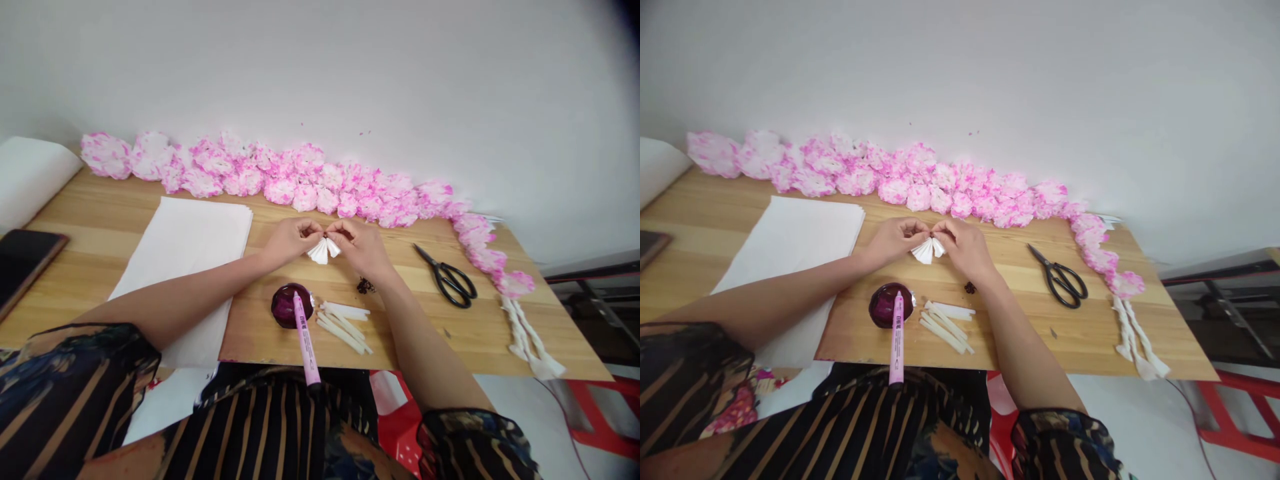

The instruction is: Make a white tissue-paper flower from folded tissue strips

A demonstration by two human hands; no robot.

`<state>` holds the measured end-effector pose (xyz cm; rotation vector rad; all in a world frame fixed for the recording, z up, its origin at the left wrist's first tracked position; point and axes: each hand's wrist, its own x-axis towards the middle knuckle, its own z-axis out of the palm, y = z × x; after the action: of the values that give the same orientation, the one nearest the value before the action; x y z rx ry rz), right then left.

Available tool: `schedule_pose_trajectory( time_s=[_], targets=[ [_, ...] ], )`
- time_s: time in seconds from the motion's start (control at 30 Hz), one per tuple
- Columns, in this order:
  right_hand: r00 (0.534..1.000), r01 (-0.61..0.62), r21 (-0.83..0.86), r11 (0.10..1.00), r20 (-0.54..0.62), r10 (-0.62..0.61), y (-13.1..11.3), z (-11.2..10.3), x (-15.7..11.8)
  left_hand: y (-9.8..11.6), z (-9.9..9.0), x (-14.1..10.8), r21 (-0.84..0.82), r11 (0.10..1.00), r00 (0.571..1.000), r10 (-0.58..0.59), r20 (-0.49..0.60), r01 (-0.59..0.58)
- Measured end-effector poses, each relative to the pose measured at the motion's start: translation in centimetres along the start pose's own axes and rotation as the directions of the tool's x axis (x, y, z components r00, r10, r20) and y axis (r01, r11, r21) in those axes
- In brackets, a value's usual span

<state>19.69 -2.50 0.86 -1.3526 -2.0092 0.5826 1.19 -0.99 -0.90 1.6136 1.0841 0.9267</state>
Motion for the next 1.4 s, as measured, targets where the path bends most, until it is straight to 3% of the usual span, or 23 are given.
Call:
schedule_pose_trajectory(
  time_s=[0.5,0.77,0.93,1.13,1.3,1.4],
  targets=[
    [0.999,-0.039,0.016,0.999,-0.015,0.039,-0.28,0.31,-0.14,-0.74,0.03,0.12,-0.009,1.000,1.000,0.017,0.007,-0.017],
    [0.997,-0.072,0.100,0.992,0.031,0.069,-0.01,0.21,-0.12,-0.67,-0.01,0.11,0.012,1.000,1.000,0.015,0.002,-0.015],
    [0.990,-0.141,0.219,0.965,0.036,0.136,0.36,0.50,-0.05,-0.71,-0.05,0.10,0.048,0.994,0.995,0.098,-0.001,-0.098],
    [0.998,-0.067,0.010,0.998,0.024,0.066,-0.14,0.48,-0.19,-0.73,-0.11,0.05,0.297,0.934,0.977,0.214,-0.022,-0.198],
    [0.997,-0.040,-0.170,0.985,0.062,0.051,-0.35,0.50,-0.09,-0.45,-0.14,0.00,0.528,0.812,0.956,0.294,-0.001,-0.249],
    [0.996,-0.022,-0.192,0.981,0.078,0.038,-0.32,0.50,-0.01,-0.40,-0.22,-0.06,0.621,0.725,0.932,0.362,0.025,-0.299]
  ],
)
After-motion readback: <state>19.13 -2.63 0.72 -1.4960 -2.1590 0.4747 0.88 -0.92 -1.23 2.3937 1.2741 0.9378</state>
